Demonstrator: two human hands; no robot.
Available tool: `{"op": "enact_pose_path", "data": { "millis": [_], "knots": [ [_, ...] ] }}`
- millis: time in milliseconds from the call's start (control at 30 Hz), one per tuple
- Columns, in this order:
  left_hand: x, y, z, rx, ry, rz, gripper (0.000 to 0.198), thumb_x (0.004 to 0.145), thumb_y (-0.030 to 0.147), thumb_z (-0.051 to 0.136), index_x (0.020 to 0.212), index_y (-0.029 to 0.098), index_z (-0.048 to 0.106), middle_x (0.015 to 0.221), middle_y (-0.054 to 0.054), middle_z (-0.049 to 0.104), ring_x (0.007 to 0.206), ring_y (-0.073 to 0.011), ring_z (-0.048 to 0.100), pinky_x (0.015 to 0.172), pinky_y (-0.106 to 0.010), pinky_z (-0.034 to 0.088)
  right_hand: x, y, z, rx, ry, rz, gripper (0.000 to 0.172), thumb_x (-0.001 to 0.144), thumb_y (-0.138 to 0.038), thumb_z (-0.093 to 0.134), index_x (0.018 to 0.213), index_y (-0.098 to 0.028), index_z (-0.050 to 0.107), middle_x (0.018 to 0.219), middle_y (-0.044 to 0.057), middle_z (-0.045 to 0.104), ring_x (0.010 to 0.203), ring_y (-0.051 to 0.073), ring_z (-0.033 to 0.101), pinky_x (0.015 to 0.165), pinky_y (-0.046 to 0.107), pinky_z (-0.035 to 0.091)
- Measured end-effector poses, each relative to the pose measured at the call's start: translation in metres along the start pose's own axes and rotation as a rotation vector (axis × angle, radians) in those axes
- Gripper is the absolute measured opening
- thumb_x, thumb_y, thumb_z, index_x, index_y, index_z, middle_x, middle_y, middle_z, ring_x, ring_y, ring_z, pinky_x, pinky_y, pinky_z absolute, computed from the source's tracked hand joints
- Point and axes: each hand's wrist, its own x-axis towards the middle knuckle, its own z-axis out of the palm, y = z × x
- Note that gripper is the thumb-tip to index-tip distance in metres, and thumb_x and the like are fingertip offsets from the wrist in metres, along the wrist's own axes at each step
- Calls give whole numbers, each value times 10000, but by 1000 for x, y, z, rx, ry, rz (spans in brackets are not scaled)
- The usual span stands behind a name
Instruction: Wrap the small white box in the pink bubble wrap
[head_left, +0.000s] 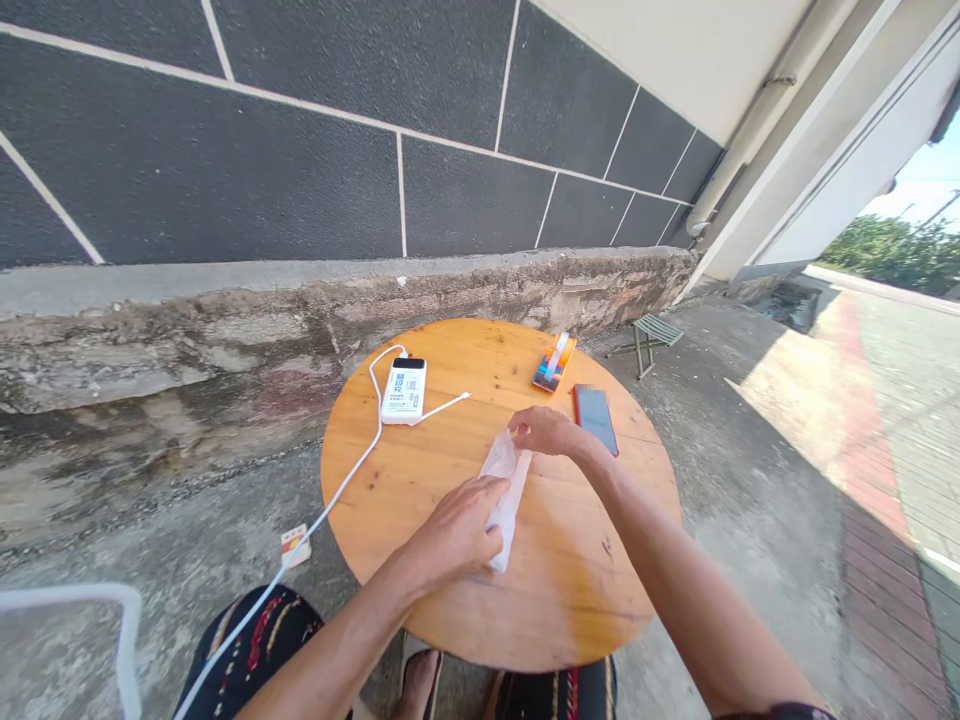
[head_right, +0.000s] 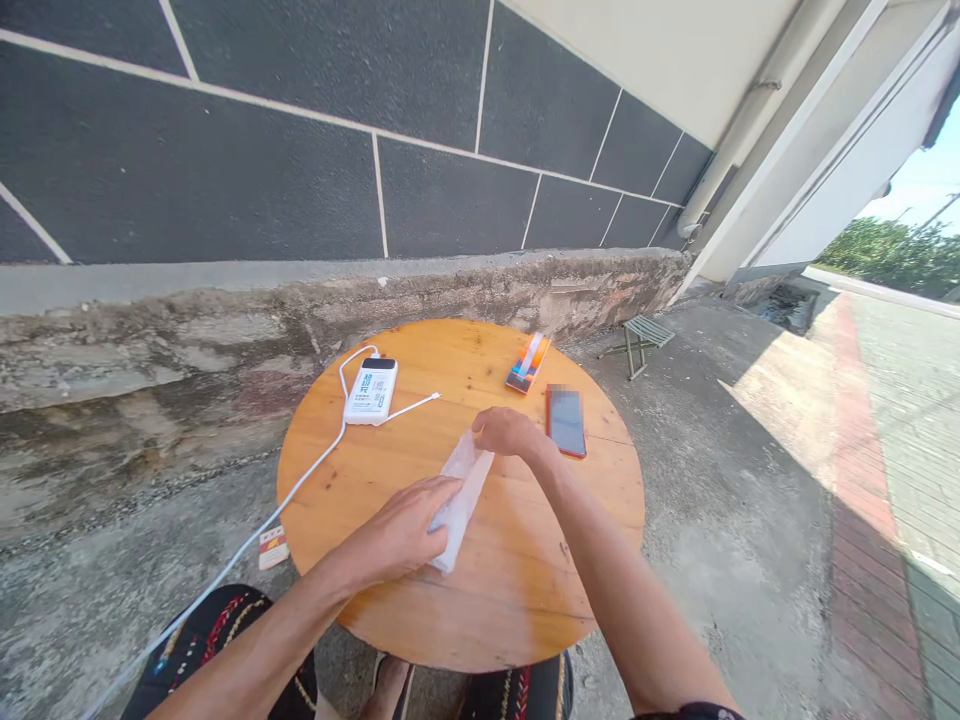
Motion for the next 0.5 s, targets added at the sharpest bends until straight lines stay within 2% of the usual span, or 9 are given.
{"op": "enact_pose_path", "data": {
  "millis": [167, 333, 433, 500],
  "knots": [
    [3, -1, -4, 16, -30, 6, 293, 643, 124, 443, 908, 218, 525, 1039, -34, 613, 984, -214, 562, 804, -270, 409, 8, 12, 11, 201, 32, -33, 197, 683, -134, 544, 793, -163, 705, 771, 9, 679, 713, 133, 591, 614, 204, 400],
    [9, -5, -7, 108, -96, 39, 242, 648, 160, 463, 876, 212, 525, 942, -38, 639, 881, -227, 593, 695, -270, 391, 7, 22, 23, 407, 86, 56, 182, 717, -236, 530, 678, -127, 670, 612, 17, 619, 557, 114, 516, 504, 210, 351],
    [12, -6, -9, 138, -125, 51, 202, 654, 178, 472, 849, 215, 510, 881, -30, 639, 817, -220, 597, 628, -264, 366, 6, 26, 26, 537, 70, 71, 226, 729, -312, 543, 686, -122, 660, 643, 32, 629, 565, 117, 527, 506, 211, 368],
    [12, -6, -10, 145, -124, 53, 185, 657, 182, 474, 837, 216, 498, 854, -25, 633, 790, -215, 595, 597, -262, 349, 2, 30, 24, 614, 93, 72, 278, 755, -375, 532, 773, -128, 657, 718, 42, 645, 606, 121, 550, 524, 210, 386]
  ]
}}
